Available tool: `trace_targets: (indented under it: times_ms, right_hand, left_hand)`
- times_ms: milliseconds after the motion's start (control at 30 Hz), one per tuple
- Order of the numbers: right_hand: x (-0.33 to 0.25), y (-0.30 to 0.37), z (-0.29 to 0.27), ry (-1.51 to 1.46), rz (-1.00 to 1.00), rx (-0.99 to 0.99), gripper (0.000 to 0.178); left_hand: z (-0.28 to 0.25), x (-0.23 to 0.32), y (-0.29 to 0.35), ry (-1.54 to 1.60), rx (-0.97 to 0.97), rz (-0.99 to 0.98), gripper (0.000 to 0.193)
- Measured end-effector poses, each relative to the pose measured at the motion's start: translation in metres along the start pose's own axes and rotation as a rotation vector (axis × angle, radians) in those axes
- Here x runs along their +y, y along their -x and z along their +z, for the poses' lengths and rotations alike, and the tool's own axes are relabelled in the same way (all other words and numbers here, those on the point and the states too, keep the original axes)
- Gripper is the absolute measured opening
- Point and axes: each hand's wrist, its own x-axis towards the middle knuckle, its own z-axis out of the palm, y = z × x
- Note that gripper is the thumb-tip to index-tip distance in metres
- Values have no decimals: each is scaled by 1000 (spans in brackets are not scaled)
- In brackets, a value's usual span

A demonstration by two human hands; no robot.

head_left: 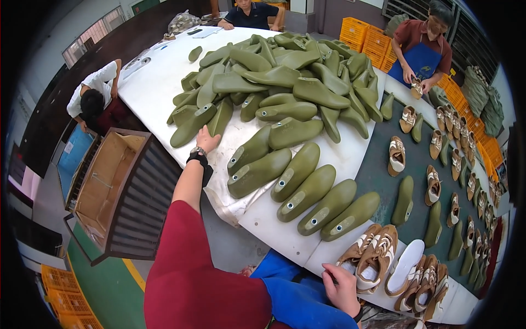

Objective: The recorder is inserting green plastic shoe lasts into brown sneakers on a conveyor belt in a shoe manufacturing facility.

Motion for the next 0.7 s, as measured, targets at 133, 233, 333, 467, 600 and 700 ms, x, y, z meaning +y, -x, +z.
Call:
trace_targets:
  times_ms: [133, 233, 333, 467, 600, 700]
  right_hand:
    - [1, 4, 4, 3, 21, 6, 18]
    - [3, 2, 4, 36, 56, 35, 18]
    - [-8, -6, 2, 48, 28, -48, 18]
    - [-10, -3, 1, 52, 47, -58, 18]
    - [-4, 2, 3, 85, 14, 13, 19]
    - [-6, -1, 1, 82, -4, -1, 19]
  left_hand:
    - [26, -4, 13, -178, 38, 94, 69]
    - [7, 62, 34, -330, -87, 237, 82]
    - [32, 27, 10, 52, -51, -171, 102]
    - [49, 31, -7, 390, -232, -164, 115]
    - [54, 39, -26, 304, -265, -157, 115]
    - [44, 49, -34, 182, -303, -200, 119]
